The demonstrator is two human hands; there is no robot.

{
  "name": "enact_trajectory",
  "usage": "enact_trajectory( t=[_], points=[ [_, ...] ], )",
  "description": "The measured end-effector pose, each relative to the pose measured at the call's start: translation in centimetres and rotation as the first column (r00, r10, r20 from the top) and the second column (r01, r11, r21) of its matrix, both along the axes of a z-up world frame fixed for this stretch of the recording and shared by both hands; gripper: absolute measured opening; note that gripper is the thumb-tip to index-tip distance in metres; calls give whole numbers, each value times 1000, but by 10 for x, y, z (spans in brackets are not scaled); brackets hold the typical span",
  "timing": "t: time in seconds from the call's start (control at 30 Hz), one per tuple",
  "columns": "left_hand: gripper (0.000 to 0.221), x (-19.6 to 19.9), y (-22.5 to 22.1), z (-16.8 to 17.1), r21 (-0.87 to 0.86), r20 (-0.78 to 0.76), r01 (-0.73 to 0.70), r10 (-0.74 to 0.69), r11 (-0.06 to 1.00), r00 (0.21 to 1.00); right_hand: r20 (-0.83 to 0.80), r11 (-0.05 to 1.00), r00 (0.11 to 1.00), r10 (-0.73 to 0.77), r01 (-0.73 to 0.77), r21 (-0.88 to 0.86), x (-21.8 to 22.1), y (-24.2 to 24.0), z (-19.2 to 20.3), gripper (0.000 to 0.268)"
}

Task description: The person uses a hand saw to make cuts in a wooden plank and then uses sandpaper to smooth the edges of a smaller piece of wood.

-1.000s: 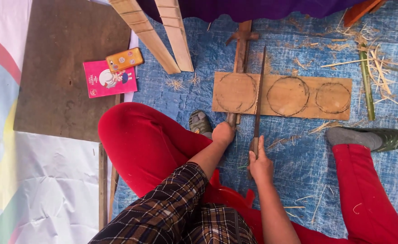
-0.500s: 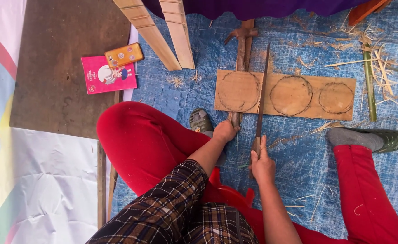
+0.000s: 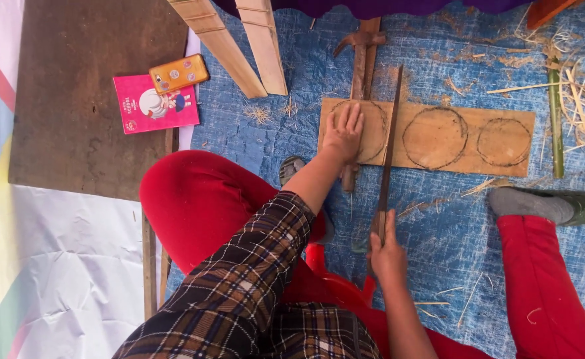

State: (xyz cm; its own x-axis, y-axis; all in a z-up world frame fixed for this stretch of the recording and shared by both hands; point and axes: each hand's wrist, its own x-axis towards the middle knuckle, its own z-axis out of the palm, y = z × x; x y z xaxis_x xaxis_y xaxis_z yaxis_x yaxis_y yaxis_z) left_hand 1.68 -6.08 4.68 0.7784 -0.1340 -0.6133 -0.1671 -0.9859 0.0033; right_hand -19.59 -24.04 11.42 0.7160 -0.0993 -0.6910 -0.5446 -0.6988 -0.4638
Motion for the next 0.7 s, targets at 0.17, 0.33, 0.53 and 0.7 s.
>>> enact_trajectory(
  t=[0.17, 0.33, 0.53, 0.7],
  points=[
    [123, -12, 9, -46, -1, 199, 86, -84, 996, 976, -215, 997, 976, 22, -37, -68, -25, -3, 12, 83],
    [140, -7, 1, -20, 83, -18, 101, -100, 991, 995, -110, 991, 993, 29, -43, -125, 33, 8, 14, 70],
    [137, -3, -1, 5, 97, -81, 88, -80, 991, 993, 51, 997, 998, 27, -23, -77, 112, 22, 0, 66],
    [146, -4, -2, -11, 97, -81, 85, -77, 992, 994, -134, 994, 991, 10, -24, -109, 35, 11, 31, 70]
  ],
)
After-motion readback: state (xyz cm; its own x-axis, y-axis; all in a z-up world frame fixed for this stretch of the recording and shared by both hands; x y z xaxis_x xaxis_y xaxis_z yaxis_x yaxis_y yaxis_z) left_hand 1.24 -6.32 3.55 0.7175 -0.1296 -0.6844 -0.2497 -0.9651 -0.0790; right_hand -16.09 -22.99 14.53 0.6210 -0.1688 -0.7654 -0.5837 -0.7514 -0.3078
